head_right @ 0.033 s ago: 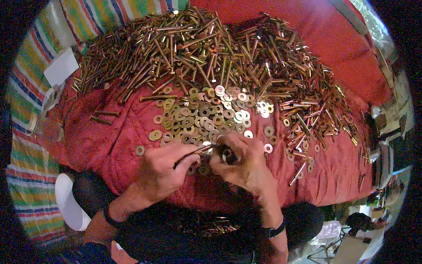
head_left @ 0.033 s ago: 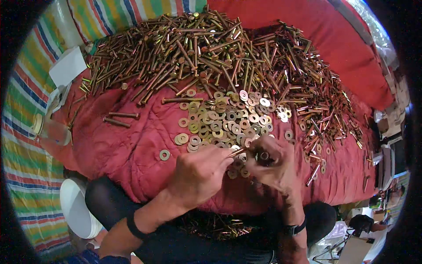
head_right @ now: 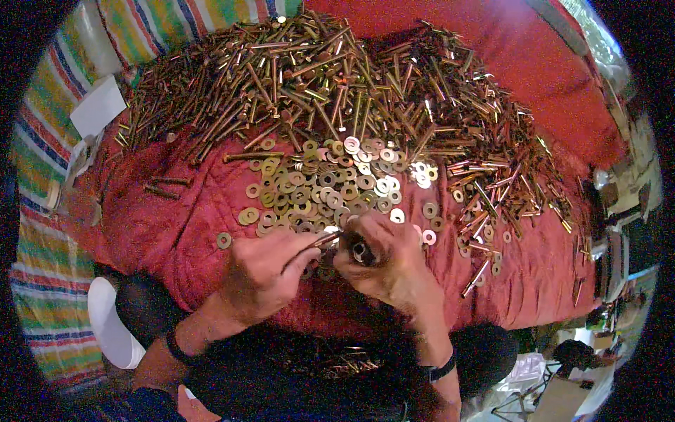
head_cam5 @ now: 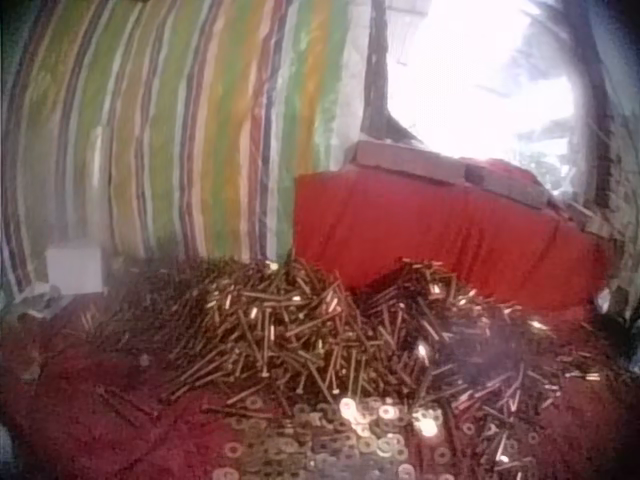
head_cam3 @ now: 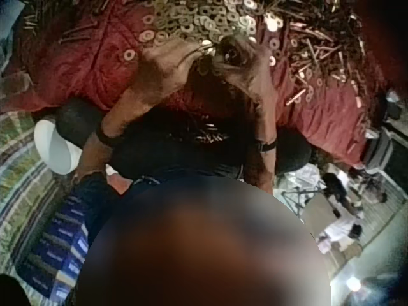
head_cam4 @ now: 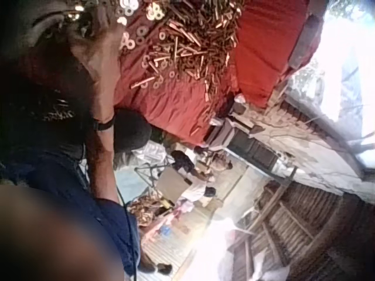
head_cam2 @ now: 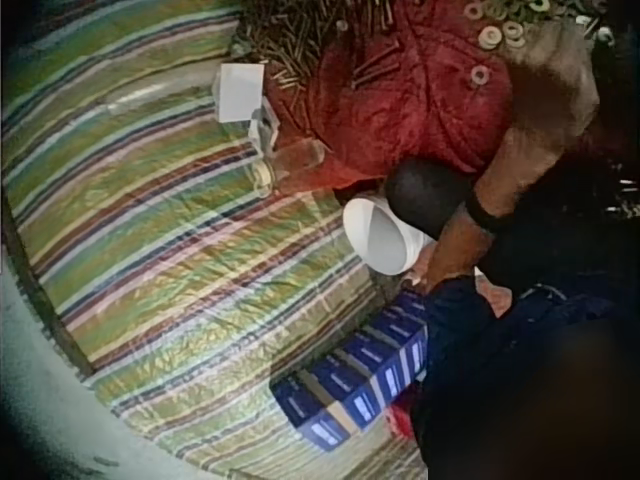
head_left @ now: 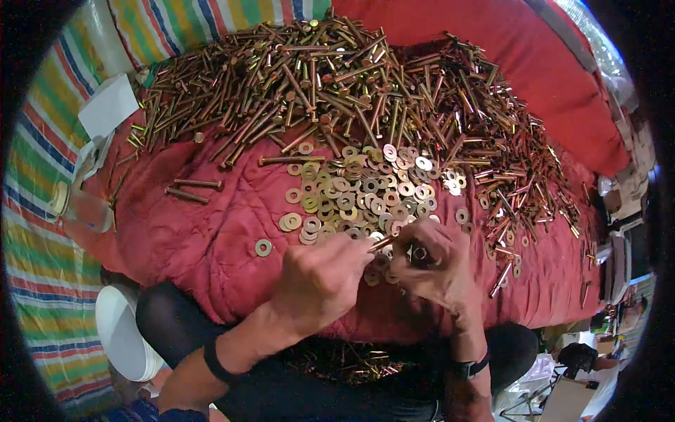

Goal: The person repeatedly picks up brass-colored threaded rods and washers, threads the washers onto the rods, and places the assembled units into a white bucket. The person occasionally gathers loose parts from the lap area and continues the assembly process.

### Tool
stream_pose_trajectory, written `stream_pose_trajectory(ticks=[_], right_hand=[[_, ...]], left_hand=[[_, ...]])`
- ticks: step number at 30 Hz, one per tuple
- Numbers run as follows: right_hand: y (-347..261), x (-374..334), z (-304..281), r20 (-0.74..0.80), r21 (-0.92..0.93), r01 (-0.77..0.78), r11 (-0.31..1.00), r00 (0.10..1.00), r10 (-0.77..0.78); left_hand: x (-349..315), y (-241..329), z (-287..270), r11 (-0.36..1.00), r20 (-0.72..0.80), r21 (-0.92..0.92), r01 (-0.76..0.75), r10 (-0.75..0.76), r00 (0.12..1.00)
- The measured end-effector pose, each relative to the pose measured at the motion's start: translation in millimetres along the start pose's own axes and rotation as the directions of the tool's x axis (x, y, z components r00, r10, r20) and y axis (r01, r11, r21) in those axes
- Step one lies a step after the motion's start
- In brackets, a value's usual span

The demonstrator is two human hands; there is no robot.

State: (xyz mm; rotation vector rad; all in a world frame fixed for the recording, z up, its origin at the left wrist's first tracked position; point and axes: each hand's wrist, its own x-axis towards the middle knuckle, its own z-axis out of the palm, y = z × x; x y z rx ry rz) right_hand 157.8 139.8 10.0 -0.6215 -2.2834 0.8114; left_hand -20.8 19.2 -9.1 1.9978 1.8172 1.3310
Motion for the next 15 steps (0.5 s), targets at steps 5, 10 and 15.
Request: stream_pose_trajectory(ticks=[5,10,15], right_hand=[[3,2,-2,-0.12,0.076,0.076,0.994,0.991,-0.066],[2,12,-3,-0.082,0.987,-0.006,0.159,0.837,0.541],[2,13,6,-0.04,0.988,0.118,-0.096,0.813,0.581]], left_hand=[[4,-1,3,0.998,-0.077,-0.058,-0.02,0.015,0.997],[5,11,-3,0.734,0.192,-0.527,0.427,-0.387,0.902],[5,22,-2,0.623,0.335,-0.565,0.541,-0.426,0.84]])
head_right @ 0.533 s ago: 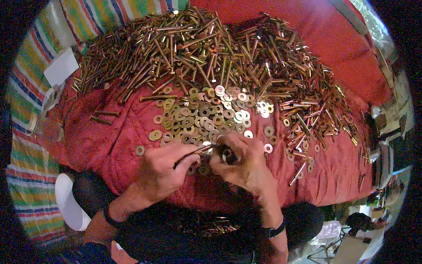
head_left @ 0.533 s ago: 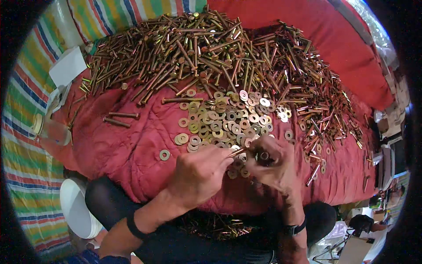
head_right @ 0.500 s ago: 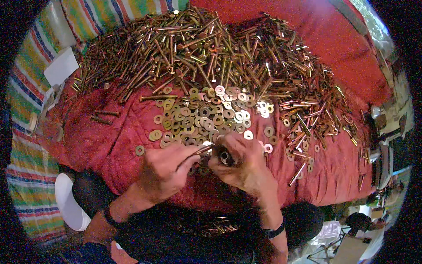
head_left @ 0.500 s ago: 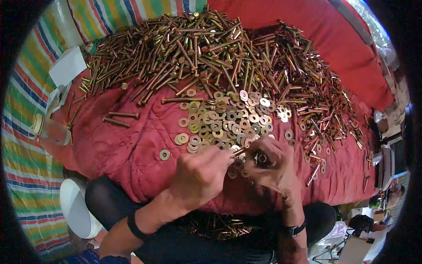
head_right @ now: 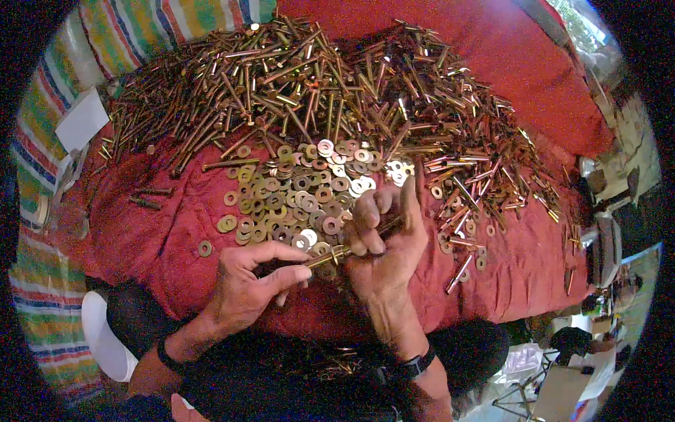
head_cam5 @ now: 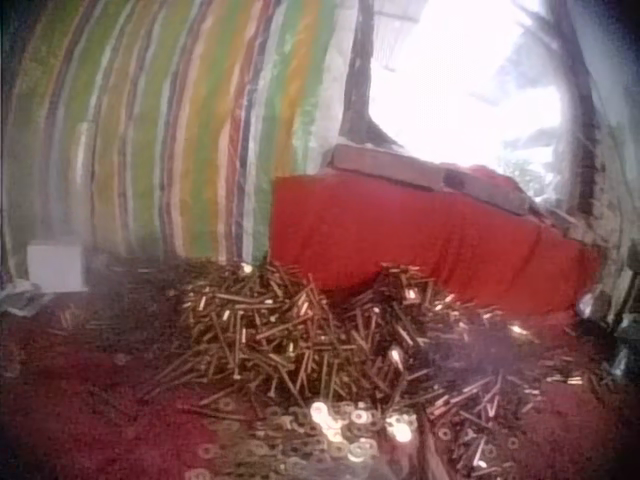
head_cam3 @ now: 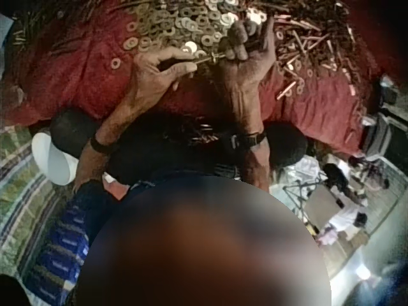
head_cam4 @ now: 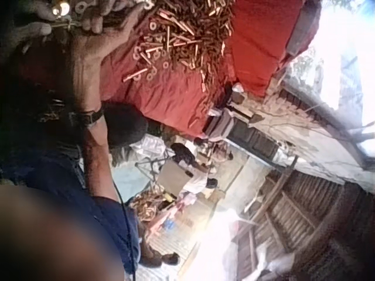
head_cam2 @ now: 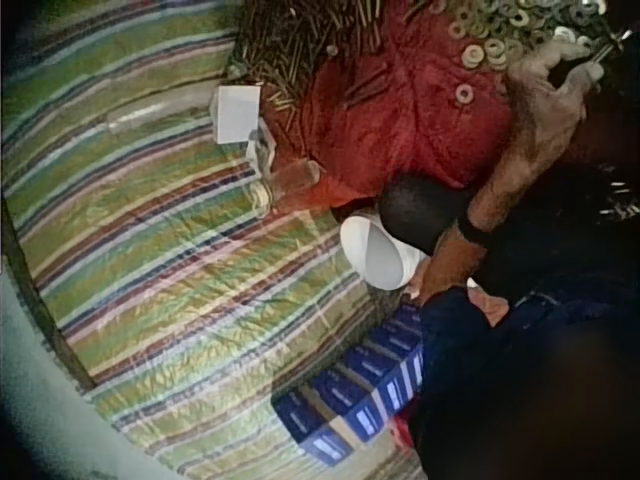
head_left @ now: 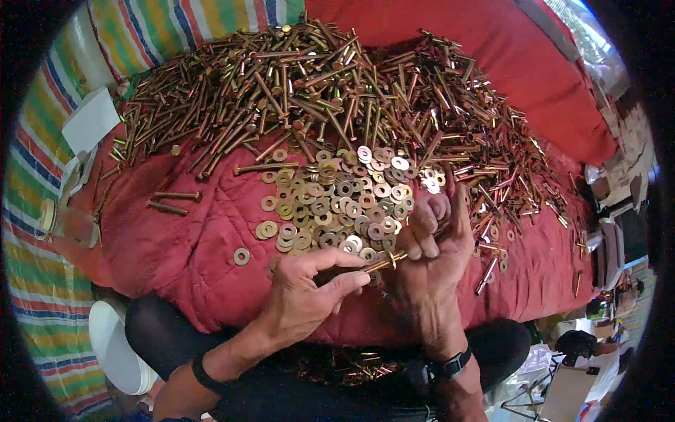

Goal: The person repeatedly picks up brass-colored threaded rods and washers, threads the washers onto the rods, and places the assembled units into a white bucket. The person occasionally gathers loose parts from the lap area and continues the assembly process.

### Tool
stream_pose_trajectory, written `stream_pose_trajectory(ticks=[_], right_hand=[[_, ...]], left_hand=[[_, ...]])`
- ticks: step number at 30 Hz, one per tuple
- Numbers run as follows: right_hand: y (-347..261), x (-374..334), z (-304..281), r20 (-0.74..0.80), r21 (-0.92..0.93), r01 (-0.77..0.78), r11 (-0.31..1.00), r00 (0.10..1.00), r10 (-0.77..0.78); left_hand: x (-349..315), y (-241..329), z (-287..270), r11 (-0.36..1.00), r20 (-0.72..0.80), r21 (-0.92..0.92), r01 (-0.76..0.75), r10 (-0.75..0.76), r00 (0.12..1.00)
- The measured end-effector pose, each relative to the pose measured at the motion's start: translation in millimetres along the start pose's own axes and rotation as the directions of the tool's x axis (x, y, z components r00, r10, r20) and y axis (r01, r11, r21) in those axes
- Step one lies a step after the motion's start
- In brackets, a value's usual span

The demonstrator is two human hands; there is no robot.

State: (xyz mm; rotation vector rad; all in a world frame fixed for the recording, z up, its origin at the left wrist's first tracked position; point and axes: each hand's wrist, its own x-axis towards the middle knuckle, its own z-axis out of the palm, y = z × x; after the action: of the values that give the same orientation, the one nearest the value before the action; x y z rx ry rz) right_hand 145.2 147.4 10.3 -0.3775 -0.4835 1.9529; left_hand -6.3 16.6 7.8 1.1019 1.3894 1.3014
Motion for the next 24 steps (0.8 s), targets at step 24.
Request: stream_pose_trajectory(ticks=[24], right_hand=[[31,-29,28,0.54,-0.836,0.536,0.117,0.842,-0.002]], left_hand=[[5,3,-8,0.73,0.077,-0.639,0.244,-0.255,0.964]])
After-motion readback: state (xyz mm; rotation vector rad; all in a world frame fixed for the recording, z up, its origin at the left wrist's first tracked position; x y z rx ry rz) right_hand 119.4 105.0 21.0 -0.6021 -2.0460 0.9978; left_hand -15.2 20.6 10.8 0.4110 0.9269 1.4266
